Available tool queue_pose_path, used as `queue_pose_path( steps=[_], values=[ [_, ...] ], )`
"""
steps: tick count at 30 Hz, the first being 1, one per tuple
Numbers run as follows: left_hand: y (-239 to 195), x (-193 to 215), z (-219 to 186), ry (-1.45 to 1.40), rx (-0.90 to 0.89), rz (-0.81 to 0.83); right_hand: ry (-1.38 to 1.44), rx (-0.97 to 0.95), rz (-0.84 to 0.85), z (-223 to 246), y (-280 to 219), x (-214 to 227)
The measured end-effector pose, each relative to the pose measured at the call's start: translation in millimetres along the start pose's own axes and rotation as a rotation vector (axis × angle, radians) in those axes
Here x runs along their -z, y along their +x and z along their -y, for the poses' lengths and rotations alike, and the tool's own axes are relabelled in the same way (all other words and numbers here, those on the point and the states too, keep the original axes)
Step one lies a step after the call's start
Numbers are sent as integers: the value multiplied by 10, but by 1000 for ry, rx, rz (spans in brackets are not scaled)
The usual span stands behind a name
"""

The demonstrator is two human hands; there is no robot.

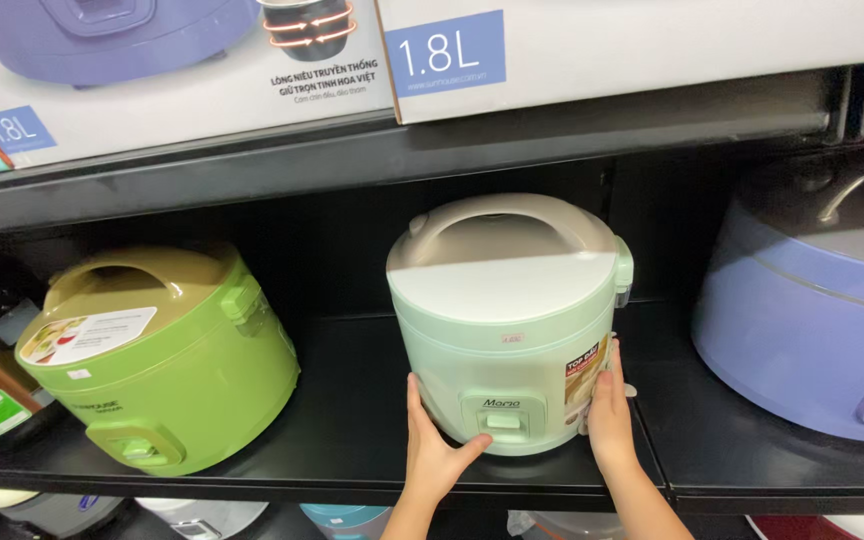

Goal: The person cleans display items by wiping rice cookers and the shelf surface one by one with a cloth.

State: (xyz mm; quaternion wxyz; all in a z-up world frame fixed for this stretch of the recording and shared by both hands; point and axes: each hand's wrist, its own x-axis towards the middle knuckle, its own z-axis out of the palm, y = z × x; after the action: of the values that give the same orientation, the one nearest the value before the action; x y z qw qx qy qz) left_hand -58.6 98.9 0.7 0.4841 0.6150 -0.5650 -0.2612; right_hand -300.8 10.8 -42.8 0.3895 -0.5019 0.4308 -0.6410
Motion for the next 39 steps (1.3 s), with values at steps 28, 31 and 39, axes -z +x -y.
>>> queue_pose_path(
  steps=[28,31,39],
  values=[
    [-13,-61,64,127,-103,-91,-521,59,-404,-299,-80,-34],
    [-21,-58,36,150,-77,-101,-288,46,-493,-405,-114,105],
    [-59,-99,26,232,-101,-182,555,75,-398,-571,-193,249]
  ],
)
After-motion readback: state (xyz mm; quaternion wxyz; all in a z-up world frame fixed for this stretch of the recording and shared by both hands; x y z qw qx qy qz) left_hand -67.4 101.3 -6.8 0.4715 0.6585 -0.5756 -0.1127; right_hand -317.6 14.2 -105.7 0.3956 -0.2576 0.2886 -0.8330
